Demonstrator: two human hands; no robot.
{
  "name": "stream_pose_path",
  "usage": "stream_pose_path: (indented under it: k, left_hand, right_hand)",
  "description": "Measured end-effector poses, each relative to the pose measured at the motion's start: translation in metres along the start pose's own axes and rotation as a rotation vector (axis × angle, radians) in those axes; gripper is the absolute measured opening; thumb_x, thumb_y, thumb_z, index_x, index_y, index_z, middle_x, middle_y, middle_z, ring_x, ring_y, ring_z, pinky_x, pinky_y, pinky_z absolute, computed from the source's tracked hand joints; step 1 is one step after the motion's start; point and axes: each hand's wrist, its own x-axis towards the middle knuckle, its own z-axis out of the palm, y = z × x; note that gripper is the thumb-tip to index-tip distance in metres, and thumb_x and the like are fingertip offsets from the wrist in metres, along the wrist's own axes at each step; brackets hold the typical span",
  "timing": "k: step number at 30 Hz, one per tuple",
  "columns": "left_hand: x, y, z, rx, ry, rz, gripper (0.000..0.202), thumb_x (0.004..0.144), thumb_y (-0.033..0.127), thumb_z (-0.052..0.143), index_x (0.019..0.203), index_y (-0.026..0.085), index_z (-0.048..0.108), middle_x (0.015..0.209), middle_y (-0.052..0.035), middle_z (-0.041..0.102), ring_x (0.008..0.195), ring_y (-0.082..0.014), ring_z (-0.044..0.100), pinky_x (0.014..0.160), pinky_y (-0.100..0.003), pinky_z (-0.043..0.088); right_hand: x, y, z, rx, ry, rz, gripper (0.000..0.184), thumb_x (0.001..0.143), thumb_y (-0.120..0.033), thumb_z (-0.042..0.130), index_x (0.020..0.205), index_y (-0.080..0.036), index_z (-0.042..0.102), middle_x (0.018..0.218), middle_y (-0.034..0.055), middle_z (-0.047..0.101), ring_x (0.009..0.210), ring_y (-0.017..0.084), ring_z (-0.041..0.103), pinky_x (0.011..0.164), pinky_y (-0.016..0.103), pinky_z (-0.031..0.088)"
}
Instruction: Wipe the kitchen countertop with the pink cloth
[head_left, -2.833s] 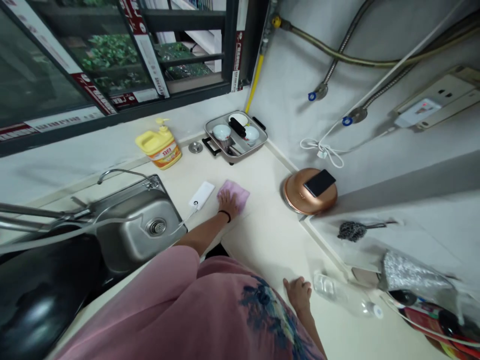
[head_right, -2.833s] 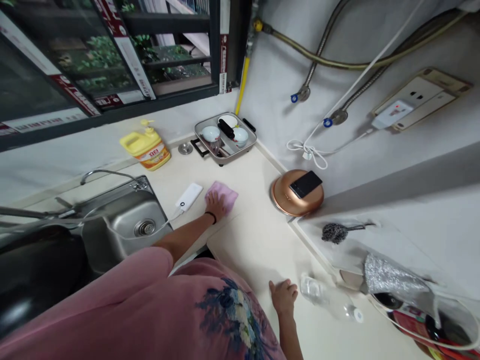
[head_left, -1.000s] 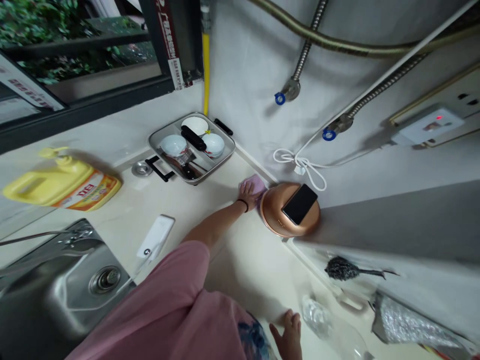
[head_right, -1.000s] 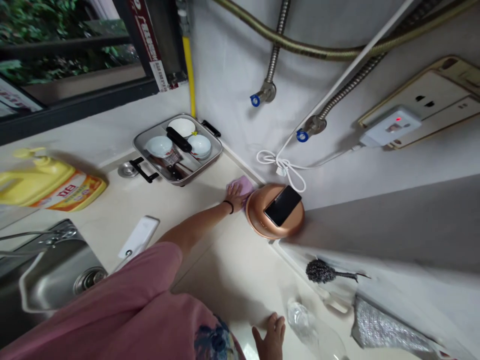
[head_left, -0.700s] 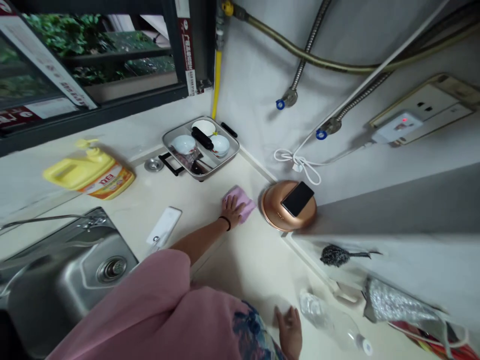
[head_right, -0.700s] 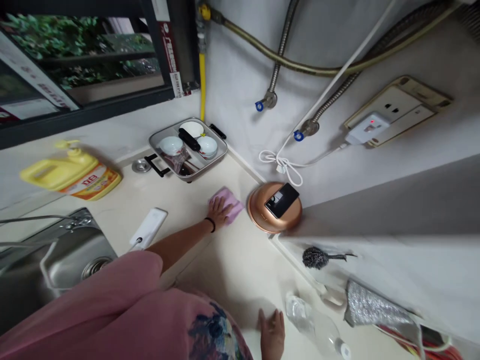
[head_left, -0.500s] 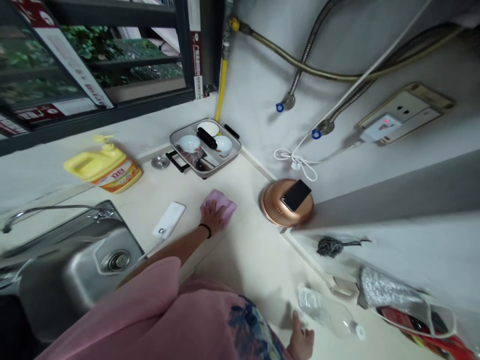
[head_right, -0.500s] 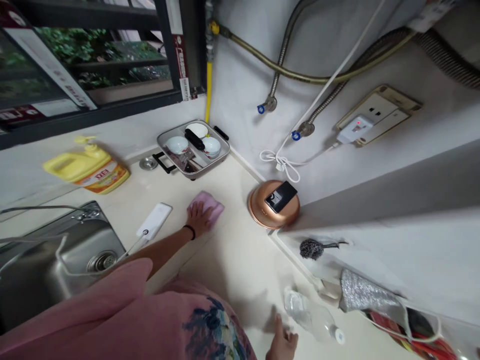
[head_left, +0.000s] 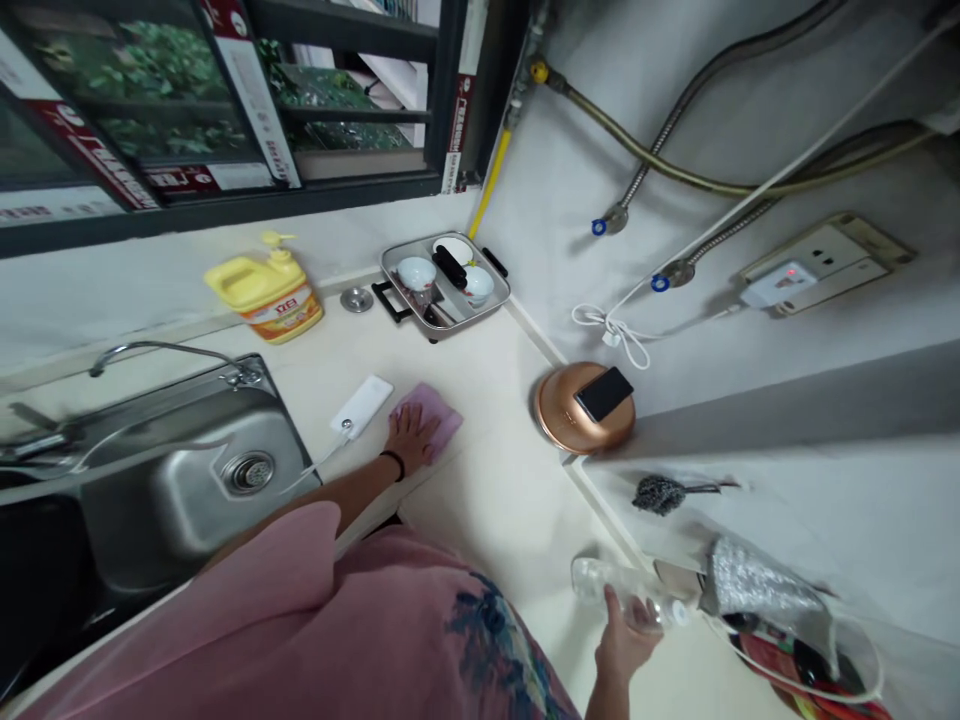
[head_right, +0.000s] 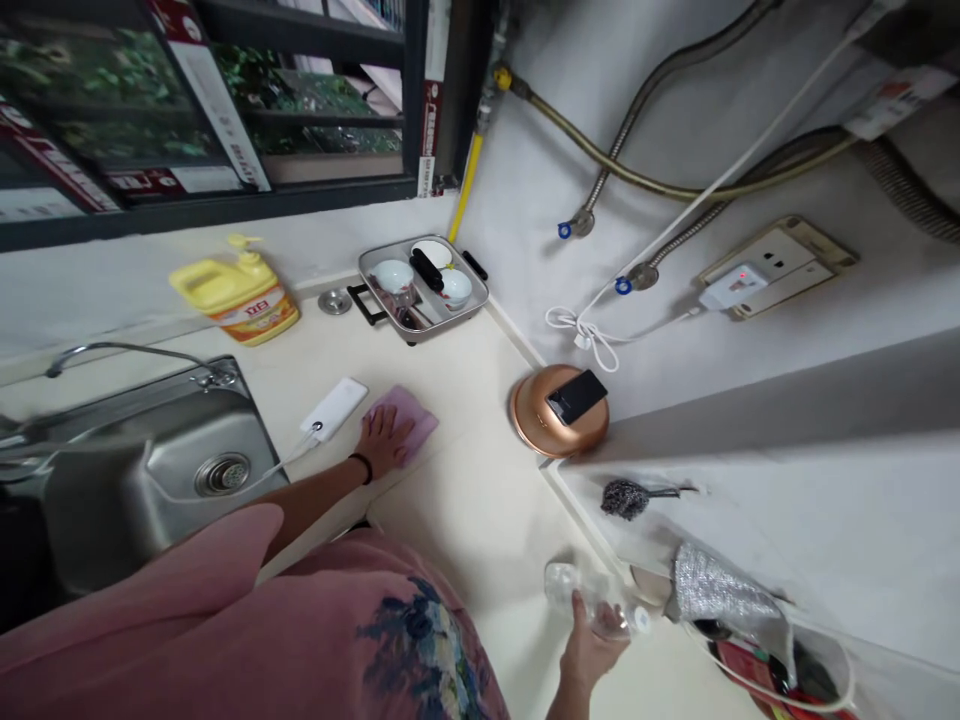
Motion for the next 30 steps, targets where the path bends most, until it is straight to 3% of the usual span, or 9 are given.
stream_pose_path:
  k: [2, 5, 10, 13, 17, 20, 25, 30]
  left_hand:
    - [-0.003, -0.002, 0.0, -0.011, 0.003, 0.005, 0.071, 0.102, 0.045, 0.052, 0.17, 0.03, 0.039, 0.183, -0.0105, 0.005, 0.166, -0.0471, -0.007, 0.13, -0.068, -0.005]
    - [-0.005, -0.003, 0.001, -0.028, 0.005, 0.001, 0.072, 0.101, 0.044, 0.052, 0.17, 0.029, 0.039, 0.183, -0.0096, 0.005, 0.166, -0.0466, -0.009, 0.129, -0.069, -0.006]
    - [-0.005, 0.0, 0.0, -0.03, 0.001, -0.002, 0.07, 0.102, 0.042, 0.055, 0.169, 0.029, 0.041, 0.183, -0.0095, 0.009, 0.166, -0.0472, -0.008, 0.13, -0.067, -0.007]
    - [-0.005, 0.0, -0.001, -0.031, 0.002, -0.004, 0.07, 0.101, 0.043, 0.057, 0.169, 0.031, 0.041, 0.182, -0.0095, 0.011, 0.166, -0.0472, -0.006, 0.131, -0.066, -0.006]
    - [-0.006, 0.0, -0.001, -0.05, 0.009, -0.005, 0.071, 0.101, 0.044, 0.058, 0.169, 0.034, 0.04, 0.183, -0.0104, 0.009, 0.167, -0.0446, -0.004, 0.13, -0.067, -0.006]
    - [-0.006, -0.001, -0.001, -0.059, 0.009, -0.003, 0.071, 0.101, 0.045, 0.058, 0.169, 0.034, 0.041, 0.182, -0.0102, 0.011, 0.167, -0.0446, -0.003, 0.13, -0.067, -0.004]
    - [-0.004, -0.002, 0.0, -0.074, 0.0, 0.004, 0.072, 0.1, 0.044, 0.06, 0.169, 0.035, 0.04, 0.182, -0.0093, 0.012, 0.166, -0.0454, -0.003, 0.13, -0.068, -0.005]
    - [0.0, 0.002, 0.007, -0.103, -0.001, 0.06, 0.073, 0.1, 0.04, 0.062, 0.169, 0.039, 0.038, 0.183, -0.0065, 0.012, 0.167, -0.0447, -0.004, 0.13, -0.068, -0.006]
  right_hand:
    - [-0.01, -0.011, 0.007, -0.032, -0.176, -0.039, 0.098, 0.057, -0.07, 0.084, 0.14, -0.025, 0.058, 0.133, 0.0184, 0.073, 0.127, 0.045, 0.069, 0.108, 0.058, 0.059]
    - [-0.034, -0.041, 0.032, -0.013, -0.547, -0.018, 0.088, 0.052, -0.059, 0.09, 0.13, -0.023, 0.069, 0.118, 0.0126, 0.079, 0.115, 0.041, 0.074, 0.102, 0.053, 0.061]
    - [-0.078, -0.119, 0.114, 0.078, -1.099, 0.123, 0.067, 0.053, -0.051, 0.092, 0.108, -0.017, 0.078, 0.106, 0.011, 0.082, 0.104, 0.033, 0.074, 0.091, 0.043, 0.059]
    - [-0.092, -0.171, 0.165, -0.003, -1.294, 0.157, 0.061, 0.056, -0.049, 0.09, 0.105, -0.014, 0.079, 0.094, 0.0077, 0.081, 0.092, 0.028, 0.072, 0.086, 0.039, 0.056]
    - [-0.09, -0.223, 0.211, -0.045, -1.346, 0.202, 0.053, 0.06, -0.051, 0.086, 0.097, -0.013, 0.077, 0.082, 0.0039, 0.077, 0.08, 0.022, 0.067, 0.077, 0.035, 0.052]
    - [-0.085, -0.236, 0.223, -0.075, -1.368, 0.163, 0.051, 0.063, -0.052, 0.085, 0.096, -0.014, 0.076, 0.081, 0.0034, 0.076, 0.08, 0.021, 0.067, 0.079, 0.035, 0.052]
    - [-0.088, -0.215, 0.212, -0.015, -1.219, -0.023, 0.065, 0.057, -0.044, 0.09, 0.114, -0.018, 0.072, 0.1, 0.0036, 0.079, 0.097, 0.024, 0.069, 0.092, 0.038, 0.054]
    - [-0.087, -0.17, 0.17, 0.06, -1.0, -0.076, 0.084, 0.056, -0.042, 0.092, 0.132, -0.021, 0.062, 0.12, 0.0088, 0.077, 0.112, 0.027, 0.07, 0.1, 0.041, 0.056]
